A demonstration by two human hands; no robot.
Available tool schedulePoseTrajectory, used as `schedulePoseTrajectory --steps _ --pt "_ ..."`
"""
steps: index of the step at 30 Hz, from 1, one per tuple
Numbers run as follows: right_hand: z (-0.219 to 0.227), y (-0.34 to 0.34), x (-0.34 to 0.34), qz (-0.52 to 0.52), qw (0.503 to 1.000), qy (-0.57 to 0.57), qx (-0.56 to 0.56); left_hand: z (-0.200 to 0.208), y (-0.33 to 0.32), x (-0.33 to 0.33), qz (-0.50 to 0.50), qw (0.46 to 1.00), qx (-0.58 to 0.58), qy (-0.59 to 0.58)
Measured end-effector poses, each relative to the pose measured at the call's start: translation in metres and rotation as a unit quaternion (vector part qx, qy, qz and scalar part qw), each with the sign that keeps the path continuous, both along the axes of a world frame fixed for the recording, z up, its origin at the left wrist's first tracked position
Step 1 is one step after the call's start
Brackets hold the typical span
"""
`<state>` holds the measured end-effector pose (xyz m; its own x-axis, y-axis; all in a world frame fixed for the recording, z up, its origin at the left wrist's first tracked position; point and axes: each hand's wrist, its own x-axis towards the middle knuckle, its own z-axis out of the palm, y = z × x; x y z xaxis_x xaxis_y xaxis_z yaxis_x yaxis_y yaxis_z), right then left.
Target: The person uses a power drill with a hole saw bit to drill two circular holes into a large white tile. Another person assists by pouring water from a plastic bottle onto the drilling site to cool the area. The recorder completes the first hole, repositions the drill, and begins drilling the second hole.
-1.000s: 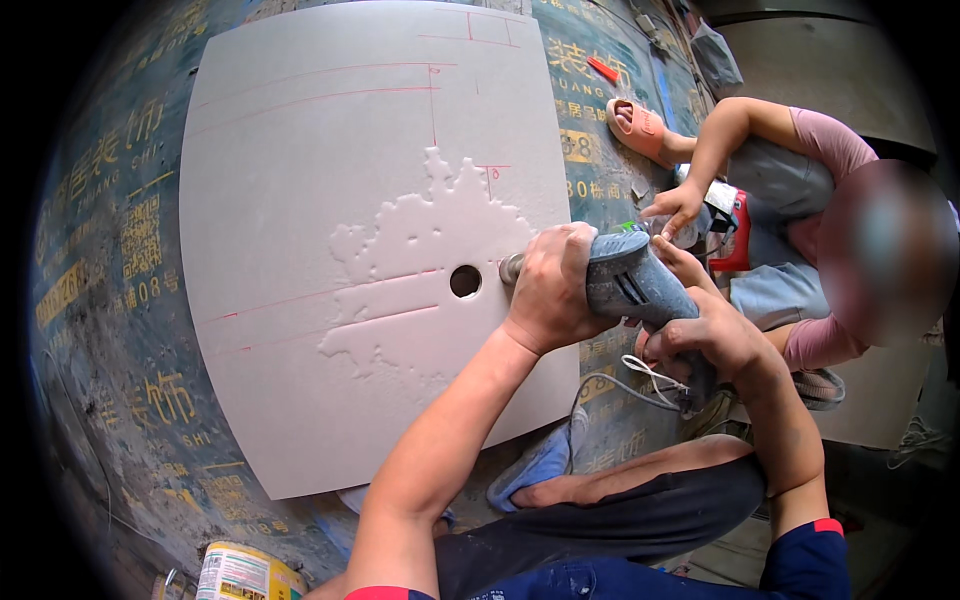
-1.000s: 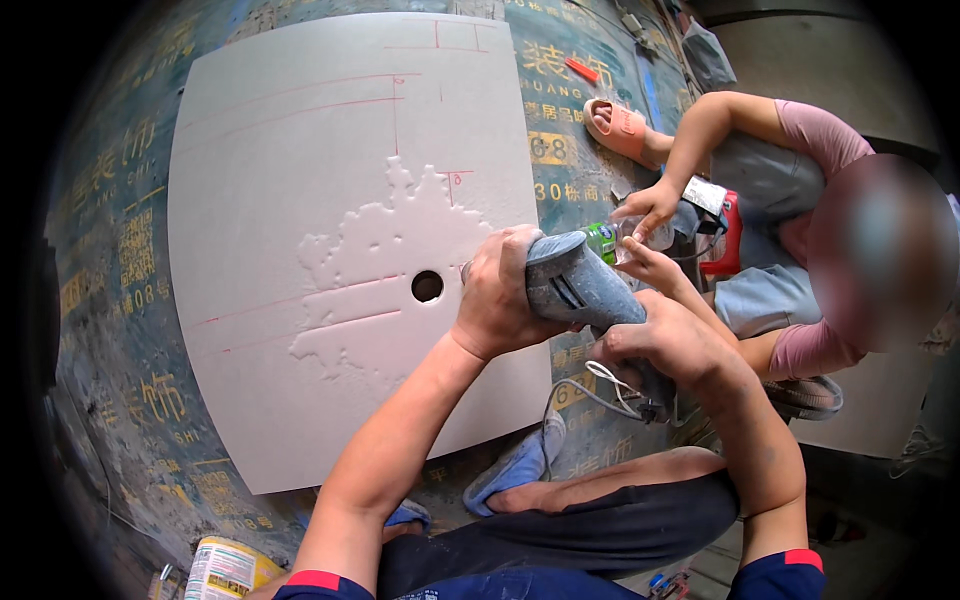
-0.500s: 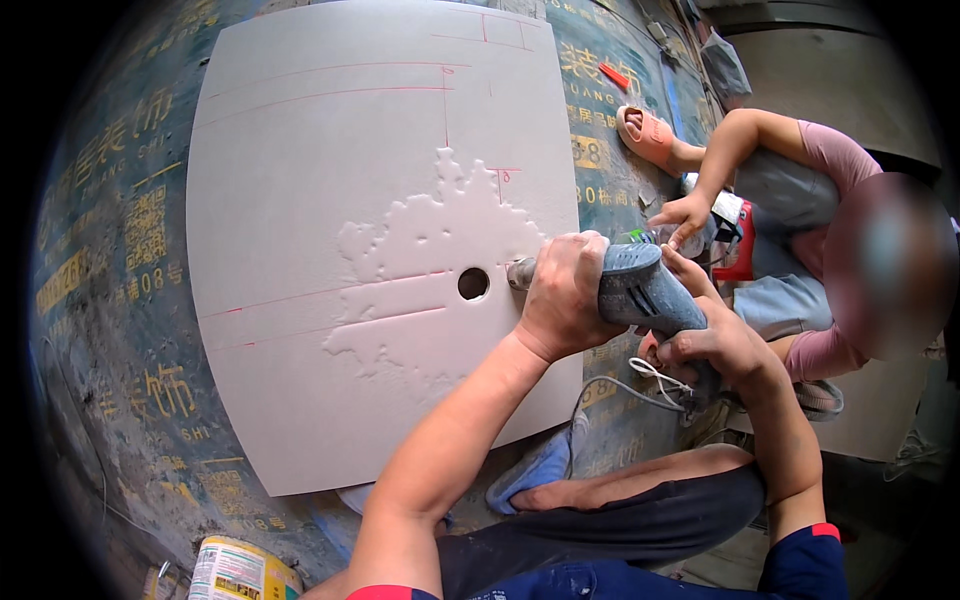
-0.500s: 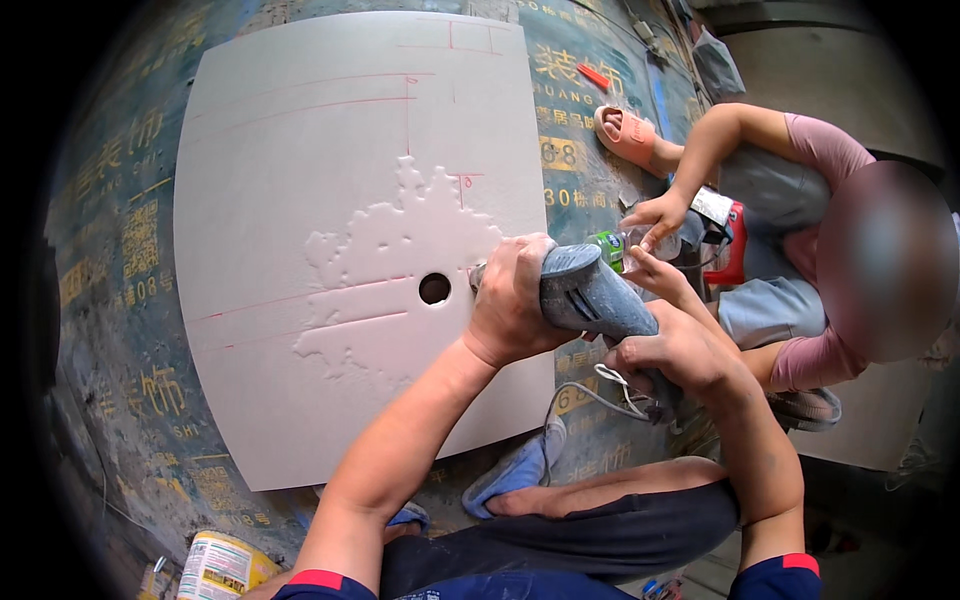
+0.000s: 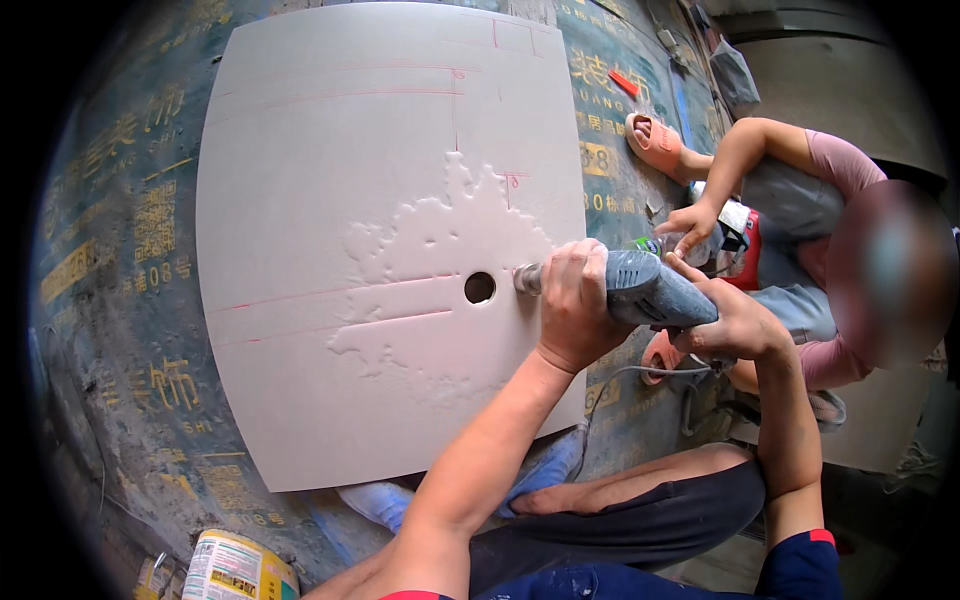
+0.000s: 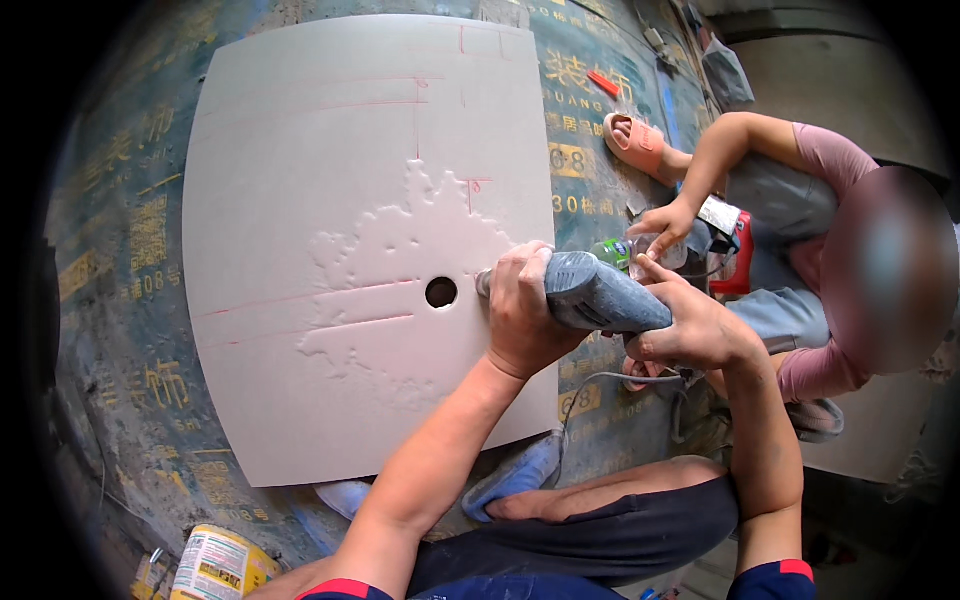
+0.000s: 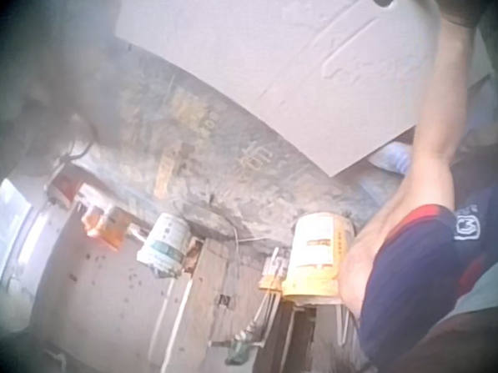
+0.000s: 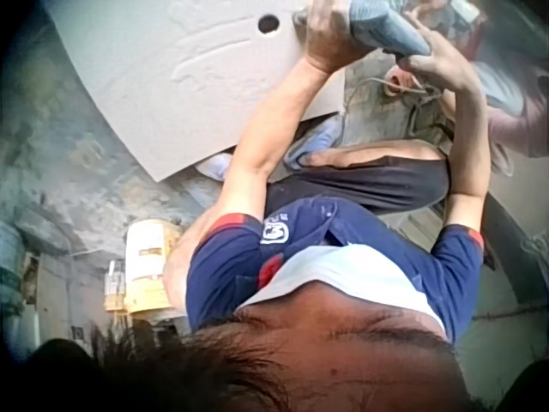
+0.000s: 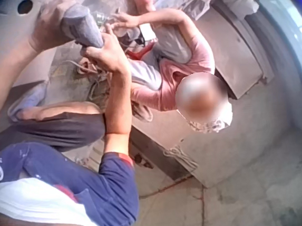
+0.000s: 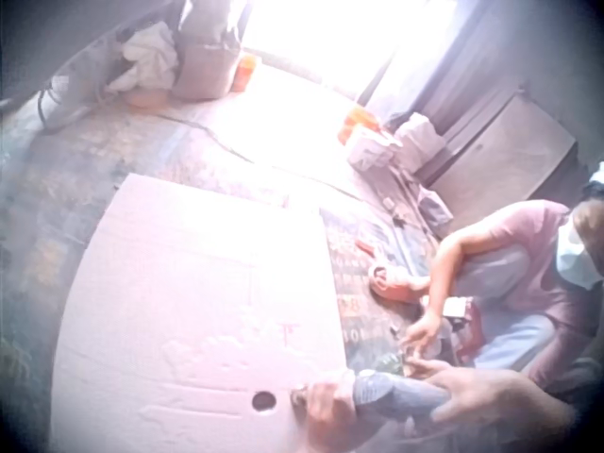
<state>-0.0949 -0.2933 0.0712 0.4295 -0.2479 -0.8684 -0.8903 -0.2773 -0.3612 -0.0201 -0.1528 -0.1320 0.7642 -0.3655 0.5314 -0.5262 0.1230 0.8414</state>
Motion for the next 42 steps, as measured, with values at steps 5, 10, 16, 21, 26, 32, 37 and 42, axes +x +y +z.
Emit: schedulePoseTrajectory --steps 5,10,16,21,26,32,37,42 --pt "0.000 0.000 0.000 0.059 0.998 0.009 -0.008 0.000 0.002 -0.003 0.001 1.000 -0.002 0.002" --pt "0.006 0.010 -0.005 0.098 0.994 -0.033 -0.019 0.001 0.005 -0.007 -0.003 1.000 -0.017 -0.004" --pt "0.043 0.034 -0.020 0.030 0.996 -0.080 -0.015 0.027 0.015 -0.022 -0.038 0.997 -0.065 0.002" --pt "0.074 0.054 -0.046 -0.049 0.997 -0.068 0.003 0.061 0.027 -0.042 -0.069 0.995 -0.072 -0.009" --pt "0.086 0.065 -0.069 -0.137 0.986 -0.092 0.022 0.082 0.033 -0.049 -0.109 0.992 -0.053 -0.016" --pt "0.079 0.061 -0.100 -0.199 0.978 -0.066 -0.014 0.108 0.034 -0.046 -0.140 0.988 0.011 -0.066" --pt "0.064 0.046 -0.131 -0.244 0.966 -0.084 0.021 0.127 0.032 -0.048 -0.161 0.974 0.099 -0.126" --pt "0.032 0.039 -0.154 -0.284 0.947 -0.148 0.020 0.130 0.014 -0.059 -0.152 0.964 0.137 -0.171"
